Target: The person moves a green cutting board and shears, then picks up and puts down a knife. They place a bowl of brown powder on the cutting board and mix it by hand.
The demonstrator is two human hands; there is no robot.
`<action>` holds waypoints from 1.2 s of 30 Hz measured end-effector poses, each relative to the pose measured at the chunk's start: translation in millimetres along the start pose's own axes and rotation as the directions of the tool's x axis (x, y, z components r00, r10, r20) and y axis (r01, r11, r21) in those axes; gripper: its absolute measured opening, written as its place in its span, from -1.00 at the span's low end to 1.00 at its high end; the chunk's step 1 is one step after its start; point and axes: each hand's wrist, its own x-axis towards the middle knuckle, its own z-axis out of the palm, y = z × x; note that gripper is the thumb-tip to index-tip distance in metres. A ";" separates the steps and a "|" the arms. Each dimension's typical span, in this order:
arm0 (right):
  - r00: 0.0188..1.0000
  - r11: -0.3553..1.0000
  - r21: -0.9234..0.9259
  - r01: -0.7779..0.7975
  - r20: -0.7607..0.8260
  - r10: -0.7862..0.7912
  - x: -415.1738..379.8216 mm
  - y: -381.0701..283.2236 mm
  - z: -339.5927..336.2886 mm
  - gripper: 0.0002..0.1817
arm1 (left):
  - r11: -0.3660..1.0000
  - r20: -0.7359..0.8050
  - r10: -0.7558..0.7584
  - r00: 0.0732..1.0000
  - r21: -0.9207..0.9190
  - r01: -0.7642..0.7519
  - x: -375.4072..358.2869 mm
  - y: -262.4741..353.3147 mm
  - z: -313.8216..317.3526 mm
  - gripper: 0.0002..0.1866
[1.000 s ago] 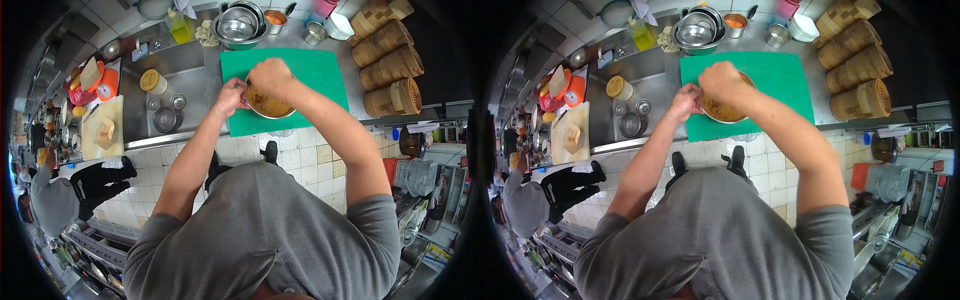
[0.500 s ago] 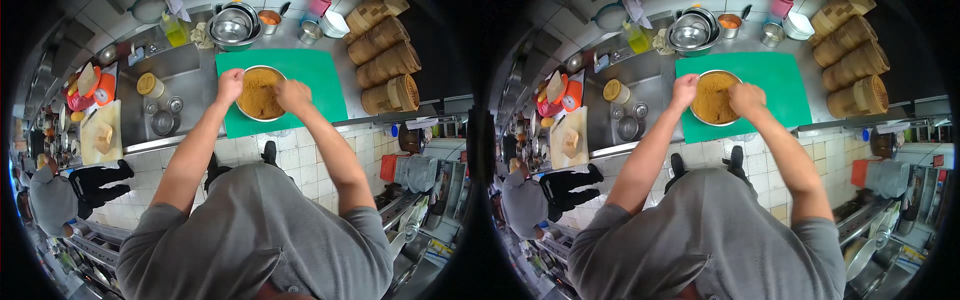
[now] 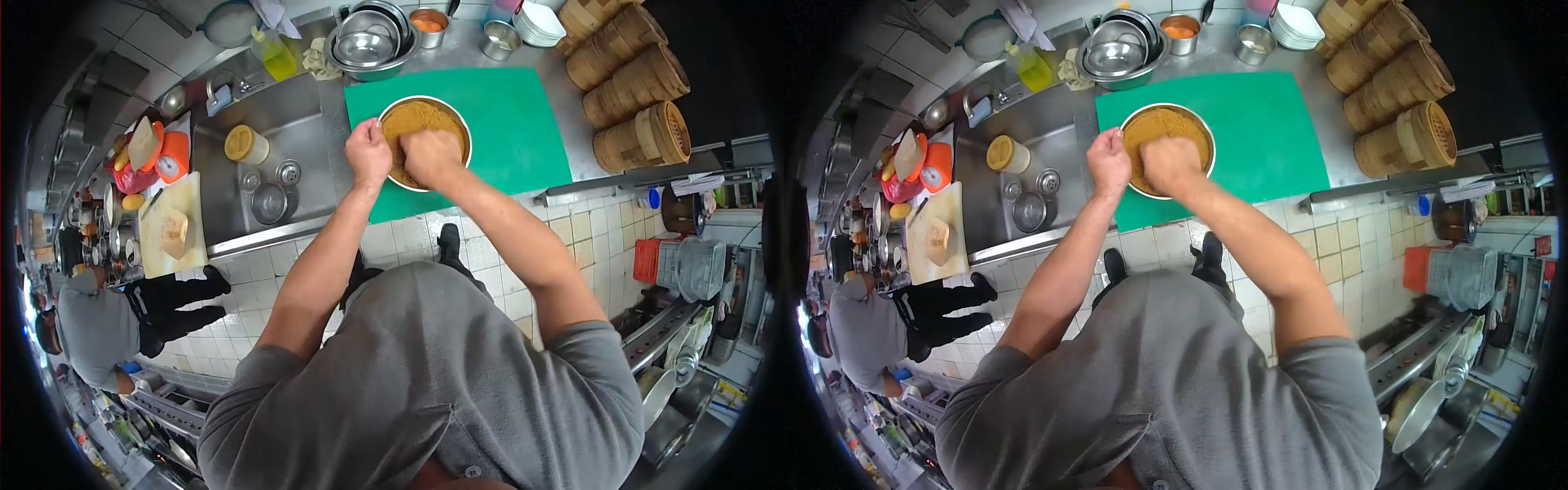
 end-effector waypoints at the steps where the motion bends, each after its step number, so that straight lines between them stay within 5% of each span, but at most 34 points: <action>1: 0.996 0.994 0.081 -0.070 -0.051 0.074 10.7 14.4 -2.5 -0.77 | 0.999 0.010 -0.044 0.999 -0.023 0.045 2.2 0.4 -3.6 -0.75; 3: 0.989 0.977 0.155 -0.145 -0.010 0.148 -4.3 28.4 -16.3 -0.76 | 0.995 0.028 -0.101 0.995 0.013 0.100 -3.5 -2.1 -25.1 -0.74; 7: 0.977 0.987 -0.016 0.162 0.142 -0.159 -30.2 -12.5 -8.6 -0.74 | 0.996 -0.029 -0.069 0.997 0.054 0.071 -15.8 -9.0 -27.2 -0.75; 11: 0.991 0.975 0.178 -0.131 0.050 0.124 21.6 10.3 -23.0 -0.70 | 0.997 -0.095 0.013 0.995 0.076 -0.005 -0.6 -16.0 -34.6 -0.76; 14: 0.979 1.000 -0.009 0.021 0.204 -0.019 -15.8 7.7 -24.5 -0.70 | 0.993 -0.072 -0.121 0.990 -0.017 0.120 7.8 0.1 -45.6 -0.76; 15: 0.970 0.992 0.017 0.128 0.206 -0.129 -19.7 -4.6 -14.0 -0.70 | 0.999 -0.113 0.009 0.994 0.032 -0.005 1.8 -5.2 -40.5 -0.76; 18: 0.989 0.997 -0.052 0.049 0.141 -0.041 30.2 -24.0 -14.4 -0.70 | 0.992 -0.066 -0.078 0.995 0.096 0.084 -4.4 -17.3 -26.0 -0.75; 20: 0.995 0.981 0.169 -0.095 0.010 0.095 31.2 10.9 -32.2 -0.72 | 0.997 -0.078 -0.077 0.994 0.020 0.079 -2.4 -31.5 -30.4 -0.76; 25: 0.961 0.986 -0.039 0.162 0.231 -0.149 -15.3 -9.0 -7.4 -0.73 | 0.993 -0.083 -0.107 0.991 0.043 0.111 -0.1 -33.2 -32.0 -0.77; 29: 0.972 0.981 0.053 -0.186 0.154 0.176 45.6 7.4 -23.6 -0.71 | 0.996 -0.066 -0.069 0.995 0.052 0.073 8.8 -39.4 -27.2 -0.76; 33: 0.976 0.998 -0.062 0.009 0.218 0.005 -18.8 3.8 -17.0 -0.72 | 0.991 -0.050 -0.124 0.991 0.050 0.126 9.5 -26.3 -21.3 -0.74; 36: 0.981 0.997 -0.073 0.026 0.195 -0.011 20.2 -25.1 -11.5 -0.72 | 0.987 0.009 -0.062 0.998 0.150 0.060 12.5 -15.1 -21.6 -0.75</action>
